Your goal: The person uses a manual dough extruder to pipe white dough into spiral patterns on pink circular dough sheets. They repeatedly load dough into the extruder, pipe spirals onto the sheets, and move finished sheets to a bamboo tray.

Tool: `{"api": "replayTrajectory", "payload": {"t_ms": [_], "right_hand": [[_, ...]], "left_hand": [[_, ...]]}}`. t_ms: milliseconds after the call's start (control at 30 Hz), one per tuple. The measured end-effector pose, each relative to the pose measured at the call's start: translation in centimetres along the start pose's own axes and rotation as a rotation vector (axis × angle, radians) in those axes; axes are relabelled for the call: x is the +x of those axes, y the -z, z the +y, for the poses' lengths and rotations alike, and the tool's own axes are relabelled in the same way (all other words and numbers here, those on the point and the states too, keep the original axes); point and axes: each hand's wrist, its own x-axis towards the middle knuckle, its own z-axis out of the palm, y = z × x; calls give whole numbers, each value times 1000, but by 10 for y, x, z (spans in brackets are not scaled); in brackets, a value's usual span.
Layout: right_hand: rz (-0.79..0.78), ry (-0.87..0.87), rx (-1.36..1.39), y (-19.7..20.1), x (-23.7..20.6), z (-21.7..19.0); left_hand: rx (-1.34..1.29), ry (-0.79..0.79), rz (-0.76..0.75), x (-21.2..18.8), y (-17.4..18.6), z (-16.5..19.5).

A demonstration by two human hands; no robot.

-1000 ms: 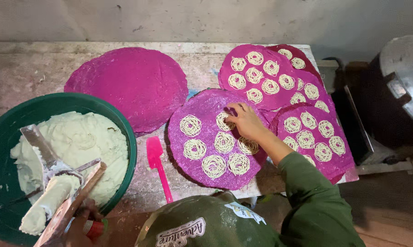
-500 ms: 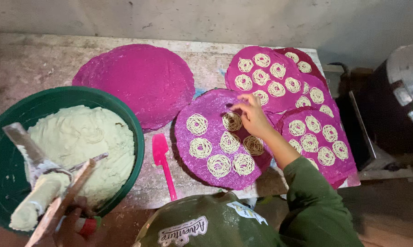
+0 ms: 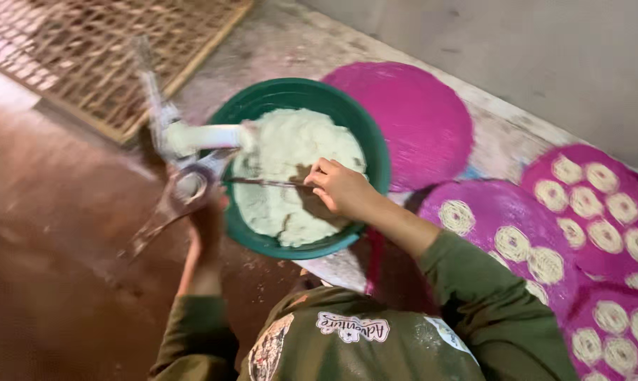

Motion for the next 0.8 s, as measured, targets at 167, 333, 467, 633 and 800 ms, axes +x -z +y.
{"api": "replayTrajectory", "payload": {"t_ms": [167, 333, 467, 633, 800], "right_hand": [[-33, 130, -308, -59, 54, -10], [-208, 28, -337, -54, 77, -2], [-291, 6, -668, -55, 107, -1], [-353, 125, -743, -84, 119, -23], [-417, 111, -668, -88, 94, -42]], "left_hand": [[-2, -217, -215, 26, 12, -12], [22, -405, -253, 34, 22, -18], [67, -382, -259, 35, 26, -9], [40, -355, -272, 38, 24, 4], [83, -351, -270, 38, 28, 9]]}}
